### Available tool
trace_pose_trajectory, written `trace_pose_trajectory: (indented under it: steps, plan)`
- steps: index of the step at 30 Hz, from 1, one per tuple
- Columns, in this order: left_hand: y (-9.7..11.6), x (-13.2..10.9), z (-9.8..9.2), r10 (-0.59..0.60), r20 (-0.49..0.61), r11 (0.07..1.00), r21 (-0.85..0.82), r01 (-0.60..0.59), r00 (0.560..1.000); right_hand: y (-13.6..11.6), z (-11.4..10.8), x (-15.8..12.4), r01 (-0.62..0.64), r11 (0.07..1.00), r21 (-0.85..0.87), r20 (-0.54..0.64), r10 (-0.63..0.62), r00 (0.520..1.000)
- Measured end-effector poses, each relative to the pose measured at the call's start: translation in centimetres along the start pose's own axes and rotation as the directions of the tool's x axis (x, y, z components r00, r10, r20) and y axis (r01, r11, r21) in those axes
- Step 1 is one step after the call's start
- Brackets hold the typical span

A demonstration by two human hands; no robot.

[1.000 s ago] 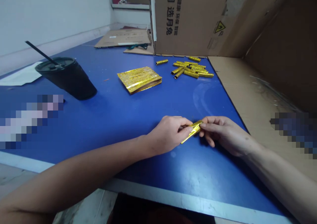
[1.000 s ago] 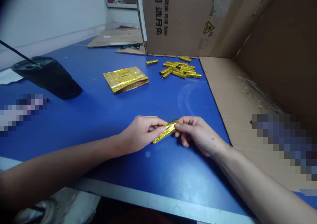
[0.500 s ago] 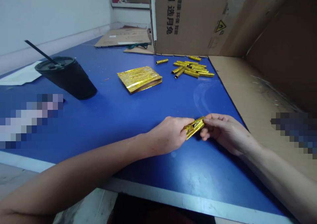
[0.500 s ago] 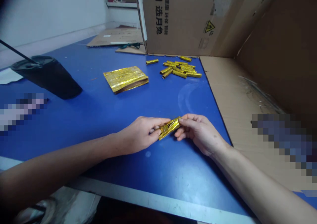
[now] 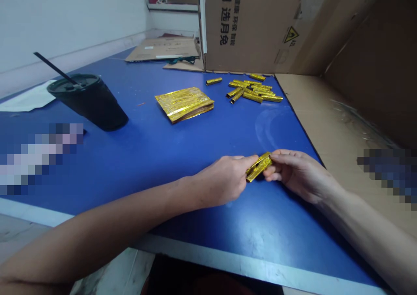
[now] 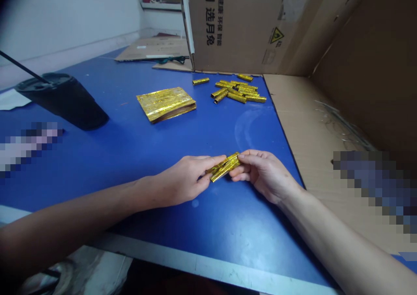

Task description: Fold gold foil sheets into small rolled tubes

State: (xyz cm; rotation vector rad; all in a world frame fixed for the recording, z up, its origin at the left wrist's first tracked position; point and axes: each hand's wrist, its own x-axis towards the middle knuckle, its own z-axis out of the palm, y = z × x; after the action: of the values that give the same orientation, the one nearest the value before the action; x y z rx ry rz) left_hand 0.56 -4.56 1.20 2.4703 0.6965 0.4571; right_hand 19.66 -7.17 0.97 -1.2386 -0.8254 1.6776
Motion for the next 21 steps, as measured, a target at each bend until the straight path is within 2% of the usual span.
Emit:
trace_pose_trajectory:
  steps: [8,10,16,21]
  plan:
    - [-0.16,-0.32,0.7,0.073,-0.011,0.997,-0.017,-0.073,0.997,0.56,0.29,-0.11,0.108,0.988,-0.114,-0.083,-0.118,0.99]
    - [-0.05,-0.37,0.82,0.068,-0.045,0.997,-0.037,-0.07,0.997,0.51,0.31,-0.13,0.102,0.989,-0.104,-0.071,-0.11,0.991]
    - [0.39,-0.54,0.83,-0.048,-0.134,0.98,-0.196,0.021,0.99,0.02,0.09,-0.1,0.029,0.999,-0.014,0.031,-0.029,0.999]
    - [0.47,-0.52,0.64,-0.027,-0.168,0.991,-0.134,0.004,0.986,-0.12,-0.13,-0.03,-0.015,1.0,0.022,0.069,0.013,0.998]
